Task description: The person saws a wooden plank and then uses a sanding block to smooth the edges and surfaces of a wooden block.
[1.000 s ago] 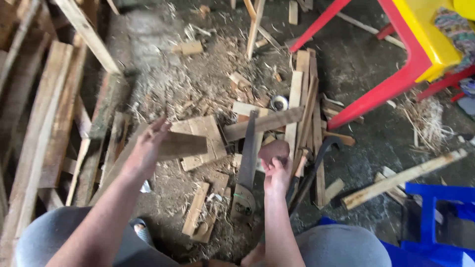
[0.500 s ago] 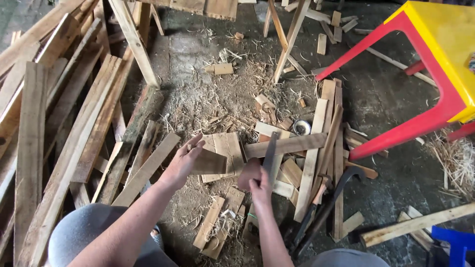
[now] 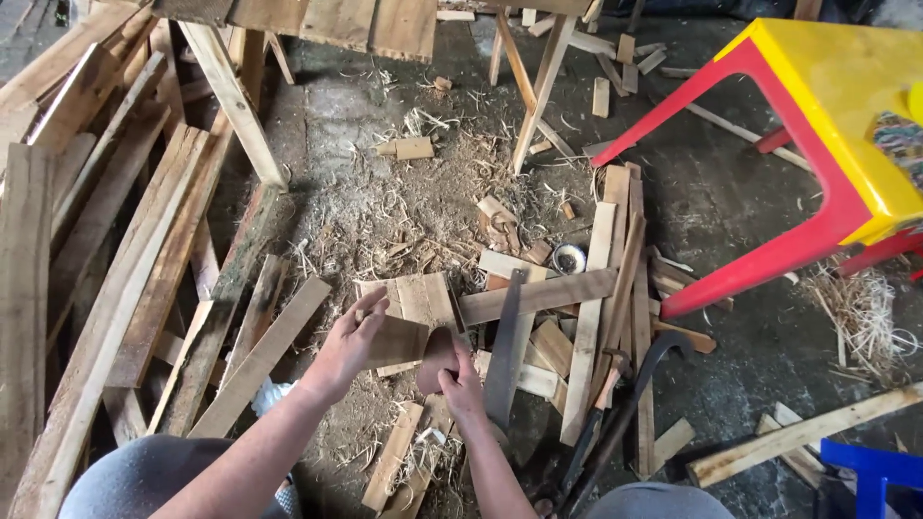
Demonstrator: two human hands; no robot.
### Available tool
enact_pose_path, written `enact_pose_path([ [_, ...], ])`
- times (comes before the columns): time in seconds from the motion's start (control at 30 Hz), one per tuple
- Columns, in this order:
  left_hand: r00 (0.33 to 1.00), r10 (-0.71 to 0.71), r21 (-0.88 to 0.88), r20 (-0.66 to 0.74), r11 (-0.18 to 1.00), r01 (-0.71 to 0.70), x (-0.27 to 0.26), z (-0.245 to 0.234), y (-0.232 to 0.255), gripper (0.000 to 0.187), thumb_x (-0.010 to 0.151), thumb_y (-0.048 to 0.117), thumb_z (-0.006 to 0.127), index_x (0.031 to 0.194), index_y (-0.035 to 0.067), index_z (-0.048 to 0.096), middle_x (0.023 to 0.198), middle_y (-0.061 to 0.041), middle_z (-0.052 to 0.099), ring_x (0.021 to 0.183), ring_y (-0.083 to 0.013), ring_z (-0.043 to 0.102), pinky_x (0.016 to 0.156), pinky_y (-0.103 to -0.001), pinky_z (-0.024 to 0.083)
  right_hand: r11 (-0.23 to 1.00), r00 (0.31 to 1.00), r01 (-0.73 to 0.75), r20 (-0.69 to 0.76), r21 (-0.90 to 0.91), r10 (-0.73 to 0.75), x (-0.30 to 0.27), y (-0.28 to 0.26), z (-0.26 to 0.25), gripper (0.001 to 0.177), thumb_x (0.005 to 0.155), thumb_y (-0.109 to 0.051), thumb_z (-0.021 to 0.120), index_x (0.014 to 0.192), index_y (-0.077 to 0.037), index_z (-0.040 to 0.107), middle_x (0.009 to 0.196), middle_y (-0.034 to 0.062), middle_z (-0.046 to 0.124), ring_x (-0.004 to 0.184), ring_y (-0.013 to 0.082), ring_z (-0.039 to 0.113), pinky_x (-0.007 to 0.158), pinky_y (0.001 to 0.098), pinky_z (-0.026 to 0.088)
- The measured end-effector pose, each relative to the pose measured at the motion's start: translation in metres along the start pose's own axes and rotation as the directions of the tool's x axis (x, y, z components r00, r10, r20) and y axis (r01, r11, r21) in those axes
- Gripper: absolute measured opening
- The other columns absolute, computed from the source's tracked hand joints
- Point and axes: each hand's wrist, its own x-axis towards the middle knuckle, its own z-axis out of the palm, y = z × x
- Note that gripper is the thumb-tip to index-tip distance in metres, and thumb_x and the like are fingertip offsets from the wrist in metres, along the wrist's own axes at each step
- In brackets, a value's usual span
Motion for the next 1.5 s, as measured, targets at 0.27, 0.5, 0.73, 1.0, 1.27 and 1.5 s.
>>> enact_pose_path([
  [0.27,1.000,0.022,-0.052,-0.017,0.998,-0.023,-0.013,0.015,0.019,0.070,0.093,0.058,0.031,0.152,0.021,0.044,0.157,-0.013,0.048,0.145,-0.0279,0.048,0.120,-0.048,0.040,0.976,0.976,-0.214,-0.024,0.038,0.215,-0.016,-0.055,0.019,0.059,0.087,-0.006,0.056,0.145,-0.018,0.050,0.130,0.0099,0.066,0.114,0.0241,0.064,0.100,0.0387,0.052],
  [0.5,0.997,0.069,-0.125,-0.015,0.990,-0.071,-0.014,0.015,0.020,0.084,0.089,0.064,0.019,0.151,0.012,0.045,0.137,-0.021,0.065,0.116,-0.0306,0.073,0.102,-0.044,0.060,0.988,0.993,-0.099,-0.054,0.118,0.106,-0.015,-0.064,0.030,0.058,0.085,-0.011,0.064,0.142,-0.014,0.054,0.124,0.0099,0.069,0.108,0.0228,0.065,0.095,0.0350,0.050],
  [0.73,0.992,0.112,-0.109,-0.050,0.987,-0.117,-0.003,0.018,0.004,0.080,0.093,0.062,0.020,0.153,0.014,0.043,0.153,-0.019,0.051,0.137,-0.0332,0.056,0.115,-0.049,0.044,0.900,0.962,-0.240,-0.037,0.363,0.272,-0.032,-0.088,0.052,0.031,0.085,-0.013,0.064,0.115,-0.004,0.070,0.084,0.0053,0.066,0.075,0.0149,0.057,0.069,0.0269,0.043],
  [1.0,0.994,0.078,-0.117,-0.081,0.989,-0.087,-0.003,0.012,0.009,0.076,0.094,0.061,0.018,0.155,0.020,0.039,0.157,-0.016,0.045,0.147,-0.0311,0.042,0.121,-0.051,0.035,0.998,0.998,-0.038,0.041,-0.047,0.040,-0.047,-0.167,0.060,0.047,0.098,-0.002,0.042,0.143,-0.012,0.052,0.148,0.0049,0.058,0.135,0.0194,0.057,0.120,0.0274,0.041],
  [1.27,0.985,0.037,-0.143,-0.166,0.988,-0.062,0.018,-0.006,-0.002,0.069,0.097,0.054,0.017,0.152,0.023,0.044,0.153,-0.012,0.053,0.146,-0.0283,0.044,0.121,-0.058,0.031,0.793,0.977,0.184,0.194,-0.581,-0.085,0.002,0.031,0.041,0.049,0.094,0.004,0.060,0.142,-0.007,0.056,0.099,0.0103,0.074,0.049,0.0074,0.051,0.039,0.0146,0.049],
  [1.5,0.978,0.038,-0.186,-0.204,0.980,-0.077,0.015,-0.007,0.005,0.073,0.095,0.056,0.022,0.157,0.021,0.036,0.159,-0.013,0.043,0.151,-0.0271,0.036,0.124,-0.046,0.027,0.751,0.764,0.644,0.061,-0.147,-0.643,-0.031,-0.144,0.072,0.072,0.079,0.028,0.048,0.140,-0.010,0.054,0.147,0.0137,0.057,0.133,0.0323,0.060,0.117,0.0309,0.048],
])
